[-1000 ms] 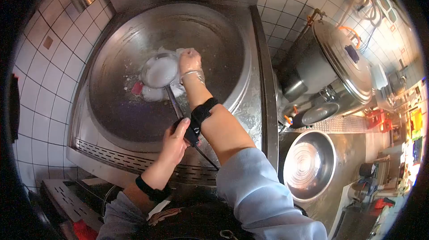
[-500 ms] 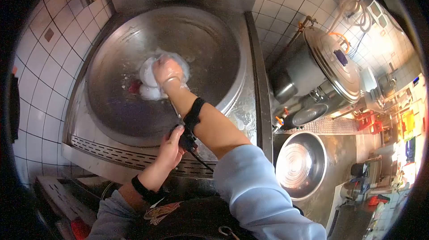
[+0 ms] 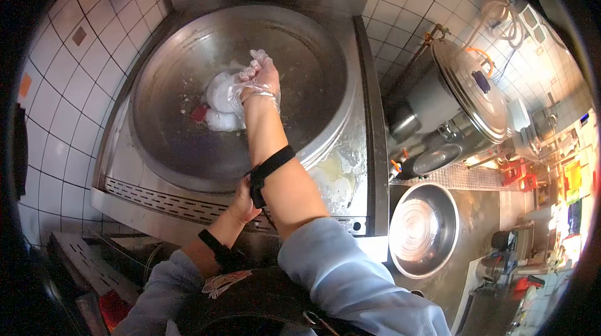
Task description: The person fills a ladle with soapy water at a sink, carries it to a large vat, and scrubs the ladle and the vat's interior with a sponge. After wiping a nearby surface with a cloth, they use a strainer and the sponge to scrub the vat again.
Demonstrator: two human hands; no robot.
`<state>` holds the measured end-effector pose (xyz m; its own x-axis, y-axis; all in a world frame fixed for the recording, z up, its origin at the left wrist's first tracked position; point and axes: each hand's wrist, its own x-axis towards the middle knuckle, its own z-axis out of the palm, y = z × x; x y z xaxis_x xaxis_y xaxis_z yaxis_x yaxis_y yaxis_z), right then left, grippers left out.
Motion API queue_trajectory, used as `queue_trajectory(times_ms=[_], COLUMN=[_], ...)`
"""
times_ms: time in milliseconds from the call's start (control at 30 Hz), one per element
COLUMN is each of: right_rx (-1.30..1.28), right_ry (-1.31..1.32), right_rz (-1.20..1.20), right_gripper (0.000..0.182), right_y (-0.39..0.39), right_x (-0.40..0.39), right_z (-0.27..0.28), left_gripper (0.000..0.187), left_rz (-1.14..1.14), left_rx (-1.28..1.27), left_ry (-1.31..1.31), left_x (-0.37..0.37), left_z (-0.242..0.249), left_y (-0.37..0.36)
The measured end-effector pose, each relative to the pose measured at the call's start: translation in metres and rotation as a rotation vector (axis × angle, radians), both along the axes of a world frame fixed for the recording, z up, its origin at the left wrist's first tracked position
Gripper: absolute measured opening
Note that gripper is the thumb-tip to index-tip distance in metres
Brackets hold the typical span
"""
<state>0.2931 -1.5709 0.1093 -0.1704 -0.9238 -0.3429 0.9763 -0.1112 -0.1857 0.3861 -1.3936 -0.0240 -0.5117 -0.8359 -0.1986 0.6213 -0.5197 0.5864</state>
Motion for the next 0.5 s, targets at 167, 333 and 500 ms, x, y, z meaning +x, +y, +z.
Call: queue_trajectory(times_ms=[167, 333, 500], right_rx=[-0.040, 0.120, 0.064], right_ry=[-0.079, 1.300, 2.280], right_rz=[-0.153, -0.477, -0.160], right_gripper=[0.010, 0.026, 0.027], right_y=[-0.004, -0.003, 0.023], right_x=[-0.015, -0.005, -0.002], right_z=[-0.021, -0.064, -0.043], left_gripper=[0.031, 0.025, 0.040], left_rz=[-0.151, -0.128, -0.491], left_rx=[0.095, 0.066, 0.135], left_ry=[0.050, -0.248, -0.175], left_x=[0.011, 0.007, 0.005], left_z=[0.015, 0.042, 0.030], left_y=[0.007, 0.021, 0.010])
